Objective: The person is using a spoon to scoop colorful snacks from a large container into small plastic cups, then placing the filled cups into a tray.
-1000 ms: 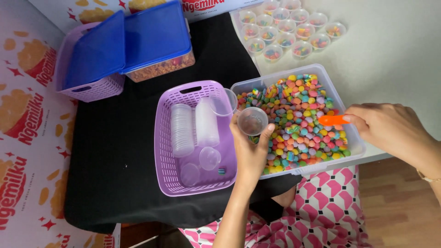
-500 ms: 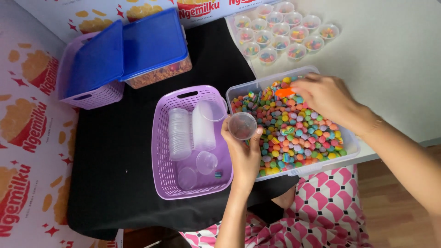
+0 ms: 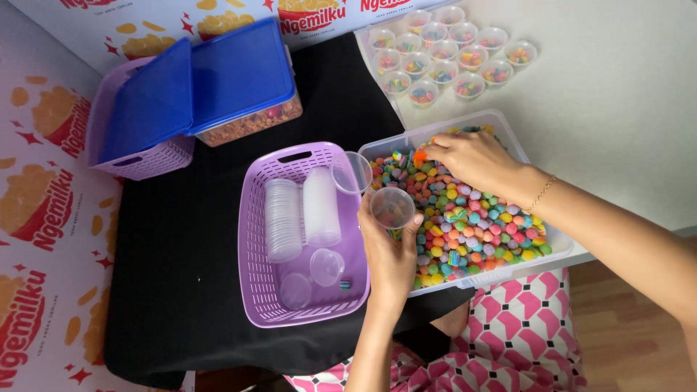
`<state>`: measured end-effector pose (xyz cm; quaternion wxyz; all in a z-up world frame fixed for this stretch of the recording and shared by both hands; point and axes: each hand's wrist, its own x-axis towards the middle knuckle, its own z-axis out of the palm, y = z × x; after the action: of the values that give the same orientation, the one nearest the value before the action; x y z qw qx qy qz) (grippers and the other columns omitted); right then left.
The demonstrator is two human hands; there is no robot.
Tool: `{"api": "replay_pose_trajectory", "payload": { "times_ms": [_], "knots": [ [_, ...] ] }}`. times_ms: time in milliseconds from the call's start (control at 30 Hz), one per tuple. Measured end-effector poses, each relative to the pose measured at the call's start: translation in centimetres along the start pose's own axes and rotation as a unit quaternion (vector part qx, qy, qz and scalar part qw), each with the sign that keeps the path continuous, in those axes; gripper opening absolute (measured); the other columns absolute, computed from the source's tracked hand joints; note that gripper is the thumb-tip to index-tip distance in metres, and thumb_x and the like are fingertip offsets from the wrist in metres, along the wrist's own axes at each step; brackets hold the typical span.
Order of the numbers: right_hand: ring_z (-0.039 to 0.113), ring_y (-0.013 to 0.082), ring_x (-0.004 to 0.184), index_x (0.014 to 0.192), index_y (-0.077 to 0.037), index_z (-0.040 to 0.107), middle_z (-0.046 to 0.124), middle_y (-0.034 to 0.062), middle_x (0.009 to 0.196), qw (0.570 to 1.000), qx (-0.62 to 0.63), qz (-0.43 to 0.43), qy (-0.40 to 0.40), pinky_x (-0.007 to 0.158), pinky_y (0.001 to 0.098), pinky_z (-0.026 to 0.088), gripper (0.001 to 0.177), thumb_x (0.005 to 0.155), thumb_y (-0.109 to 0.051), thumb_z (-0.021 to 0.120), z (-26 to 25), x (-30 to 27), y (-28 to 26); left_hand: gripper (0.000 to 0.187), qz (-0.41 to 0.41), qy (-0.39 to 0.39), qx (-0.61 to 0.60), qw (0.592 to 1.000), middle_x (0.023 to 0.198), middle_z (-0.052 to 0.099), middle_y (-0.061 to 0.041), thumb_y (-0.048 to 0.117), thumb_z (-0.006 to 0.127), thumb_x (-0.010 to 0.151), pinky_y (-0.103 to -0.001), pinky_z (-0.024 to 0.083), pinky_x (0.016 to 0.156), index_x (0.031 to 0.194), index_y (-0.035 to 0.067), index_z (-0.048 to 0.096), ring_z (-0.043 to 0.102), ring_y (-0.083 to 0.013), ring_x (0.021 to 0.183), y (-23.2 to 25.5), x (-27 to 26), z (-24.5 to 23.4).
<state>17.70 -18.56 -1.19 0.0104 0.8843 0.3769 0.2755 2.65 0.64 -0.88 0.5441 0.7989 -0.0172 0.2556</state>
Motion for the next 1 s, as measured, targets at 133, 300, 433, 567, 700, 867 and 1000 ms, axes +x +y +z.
{"api": "replay_pose_trajectory", "payload": {
  "times_ms": [133,300,433,567,700,867,1000],
  "knots": [
    [0.070,0.0272,0.068,0.089,-0.021,0.074,0.059,-0.0027,0.075,0.985,0.115,0.054,-0.119,0.058,0.0361,0.057,0.022,0.101,-0.016,0.056,0.1,2.0,1.3,0.080,-0.005,0.004,-0.006,1.000,0.130,0.052,-0.031,0.024,0.078,0.091,-0.057,0.041,0.110,0.149,-0.009,0.032,0.054,-0.0518,0.127,-0.1,-0.2,0.1],
    [0.073,0.0433,0.082,0.091,-0.016,0.083,0.075,0.0170,0.073,0.874,0.301,0.300,-0.236,0.068,0.0486,0.057,0.021,0.093,-0.025,0.064,0.5,2.8,2.1,0.083,-0.006,0.021,-0.006,1.000,0.137,0.049,-0.033,0.026,0.078,0.091,-0.056,0.039,0.112,0.150,-0.008,0.030,0.051,-0.0519,0.131,-1.5,-0.4,0.8],
    [0.075,0.0324,0.075,0.097,-0.021,0.084,0.075,0.0100,0.069,0.837,0.342,0.360,-0.229,0.071,0.0413,0.057,0.021,0.093,-0.028,0.065,2.0,2.3,3.0,0.081,-0.002,0.021,-0.003,1.000,0.134,0.050,-0.035,0.024,0.078,0.091,-0.057,0.040,0.110,0.148,-0.011,0.031,0.053,-0.0536,0.129,-1.0,-0.3,0.7],
    [0.069,0.0208,0.061,0.104,-0.008,0.081,0.070,0.0178,0.070,0.746,0.435,0.462,-0.199,0.050,0.0307,0.054,0.021,0.090,-0.020,0.072,0.3,2.7,2.9,0.078,-0.009,0.006,-0.002,1.000,0.132,0.052,-0.032,0.025,0.077,0.092,-0.056,0.042,0.110,0.147,-0.009,0.034,0.054,-0.0519,0.128,-0.5,-0.2,0.4],
    [0.058,0.0147,0.054,0.107,-0.004,0.079,0.061,0.0163,0.066,0.717,0.498,0.457,-0.169,0.043,0.0268,0.048,0.023,0.091,-0.019,0.073,-1.3,2.0,3.4,0.077,-0.021,-0.009,0.004,1.000,0.131,0.053,-0.032,0.024,0.076,0.092,-0.056,0.042,0.110,0.146,-0.009,0.033,0.055,-0.0520,0.128,0.6,0.1,0.0],
    [0.061,0.0201,0.057,0.104,-0.002,0.081,0.067,0.0216,0.073,0.754,0.526,0.358,-0.160,0.046,0.0305,0.052,0.019,0.092,-0.013,0.071,-9.9,3.6,-0.3,0.077,-0.026,-0.018,0.001,1.000,0.131,0.052,-0.034,0.024,0.075,0.093,-0.059,0.043,0.109,0.146,-0.011,0.032,0.054,-0.0540,0.127,1.2,0.3,-0.1],
    [0.056,0.0186,0.054,0.103,-0.010,0.084,0.069,0.0131,0.068,0.863,0.460,0.190,-0.087,0.050,0.0300,0.052,0.016,0.093,-0.012,0.072,-13.8,4.3,-3.6,0.078,-0.024,-0.022,-0.013,0.999,0.129,0.053,-0.035,0.025,0.074,0.094,-0.061,0.044,0.106,0.147,-0.012,0.030,0.056,-0.0554,0.124,1.9,0.4,-0.5]
  ]
}}
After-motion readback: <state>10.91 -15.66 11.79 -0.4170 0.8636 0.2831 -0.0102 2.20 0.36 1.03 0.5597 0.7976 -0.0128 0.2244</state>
